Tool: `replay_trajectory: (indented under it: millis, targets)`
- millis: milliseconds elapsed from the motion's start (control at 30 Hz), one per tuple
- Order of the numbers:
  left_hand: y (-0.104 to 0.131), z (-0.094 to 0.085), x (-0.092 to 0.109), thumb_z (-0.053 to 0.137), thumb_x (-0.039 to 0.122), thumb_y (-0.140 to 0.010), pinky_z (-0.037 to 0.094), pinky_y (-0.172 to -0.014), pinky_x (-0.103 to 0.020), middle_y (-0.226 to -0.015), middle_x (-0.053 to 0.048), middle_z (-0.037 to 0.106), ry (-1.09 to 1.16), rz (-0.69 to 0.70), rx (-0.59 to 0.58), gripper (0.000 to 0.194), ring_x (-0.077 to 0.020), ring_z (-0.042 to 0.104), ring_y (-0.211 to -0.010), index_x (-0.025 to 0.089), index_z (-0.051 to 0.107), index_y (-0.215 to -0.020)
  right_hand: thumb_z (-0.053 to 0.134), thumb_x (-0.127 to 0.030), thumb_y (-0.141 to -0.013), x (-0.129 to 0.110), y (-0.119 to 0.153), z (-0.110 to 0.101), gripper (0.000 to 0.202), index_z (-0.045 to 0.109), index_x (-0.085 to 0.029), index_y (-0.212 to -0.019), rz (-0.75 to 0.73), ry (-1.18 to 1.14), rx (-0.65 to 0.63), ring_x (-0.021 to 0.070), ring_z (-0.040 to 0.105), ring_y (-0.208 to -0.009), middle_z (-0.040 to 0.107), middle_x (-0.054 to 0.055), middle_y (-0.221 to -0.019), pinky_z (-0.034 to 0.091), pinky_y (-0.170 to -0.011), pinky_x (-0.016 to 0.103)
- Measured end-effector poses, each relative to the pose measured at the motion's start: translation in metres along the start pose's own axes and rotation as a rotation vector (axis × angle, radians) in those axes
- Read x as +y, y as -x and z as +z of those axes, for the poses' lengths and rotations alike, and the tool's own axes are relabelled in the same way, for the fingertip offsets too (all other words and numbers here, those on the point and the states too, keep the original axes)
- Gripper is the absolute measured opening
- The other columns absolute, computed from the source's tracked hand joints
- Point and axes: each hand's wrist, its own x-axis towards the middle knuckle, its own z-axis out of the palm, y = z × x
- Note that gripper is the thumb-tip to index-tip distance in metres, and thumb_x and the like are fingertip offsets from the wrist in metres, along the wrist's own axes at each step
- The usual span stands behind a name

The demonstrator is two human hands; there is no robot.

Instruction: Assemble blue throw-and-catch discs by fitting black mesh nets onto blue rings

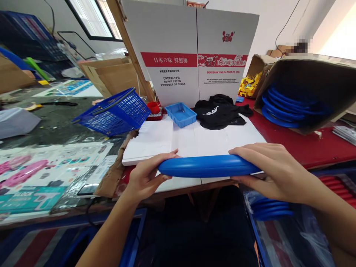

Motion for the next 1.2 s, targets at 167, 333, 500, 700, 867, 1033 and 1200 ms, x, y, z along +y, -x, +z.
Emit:
replay_trajectory:
  millis: [167,333,500,700,867,1033,1200]
  targets:
    - [-0.003,-0.003,-0.003,0.091,0.029,-0.084,0.049,-0.124,-0.056,-0.125,-0.014,0.082,0.009,0.035,-0.046,0.047,-0.0406,0.069,-0.136,0.025,0.081,-0.13,0.068,-0.033,-0.104,0.004,0.003,0.003,0.035,0.062,-0.021,-0.137,-0.044,0.021,-0.002,0.0252,0.078,-0.096,0.081,0.01,-0.111,0.06,-0.082,0.035]
    - [-0.015,-0.005,0.039,0.096,0.034,-0.079,0.046,-0.127,-0.056,-0.143,-0.013,0.074,-0.285,0.092,-0.254,0.077,-0.0397,0.065,-0.141,0.03,0.067,-0.151,0.065,-0.035,-0.106,0.0,-0.005,0.003,0.033,0.063,-0.022,-0.136,-0.072,0.049,-0.017,0.0248,0.078,-0.091,0.081,0.009,-0.108,0.059,-0.079,0.034]
    - [-0.036,0.021,0.104,0.081,0.033,-0.095,0.056,-0.119,-0.047,-0.145,-0.008,0.073,-0.49,0.26,-0.349,0.061,-0.0335,0.072,-0.132,0.031,0.064,-0.154,0.062,-0.04,-0.108,-0.009,-0.021,0.008,0.033,0.065,-0.02,-0.134,-0.12,0.101,-0.038,0.0245,0.077,-0.089,0.081,0.01,-0.105,0.058,-0.078,0.034]
    - [-0.04,0.015,0.099,0.082,0.037,-0.094,0.06,-0.112,-0.045,-0.138,-0.006,0.077,-0.486,0.228,-0.296,0.058,-0.0339,0.075,-0.125,0.031,0.068,-0.15,0.066,-0.038,-0.107,-0.003,-0.011,0.009,0.037,0.062,-0.02,-0.139,-0.106,0.077,-0.005,0.0259,0.078,-0.095,0.081,0.011,-0.111,0.059,-0.082,0.036]
    - [-0.03,0.01,0.084,0.08,0.033,-0.095,0.062,-0.108,-0.042,-0.13,-0.007,0.081,-0.424,0.176,-0.275,0.044,-0.0314,0.079,-0.116,0.029,0.076,-0.138,0.071,-0.033,-0.103,0.01,0.007,0.007,0.044,0.06,-0.023,-0.144,-0.093,0.024,0.022,0.027,0.079,-0.097,0.081,0.01,-0.114,0.062,-0.089,0.039]
    - [-0.024,0.025,0.085,0.08,0.026,-0.092,0.064,-0.105,-0.042,-0.125,-0.008,0.083,-0.377,0.19,-0.21,0.036,-0.0325,0.081,-0.114,0.029,0.082,-0.128,0.072,-0.029,-0.103,0.019,0.014,0.008,0.046,0.059,-0.02,-0.147,-0.126,0.04,0.04,0.0282,0.079,-0.1,0.08,0.012,-0.119,0.063,-0.09,0.039]
    - [-0.025,0.026,0.069,0.085,0.02,-0.09,0.065,-0.109,-0.041,-0.127,-0.006,0.082,-0.35,0.329,-0.169,0.044,-0.0302,0.081,-0.114,0.028,0.08,-0.133,0.071,-0.034,-0.104,0.017,0.014,0.005,0.046,0.059,-0.023,-0.146,-0.076,0.048,-0.035,0.0288,0.079,-0.103,0.08,0.011,-0.12,0.063,-0.091,0.04]
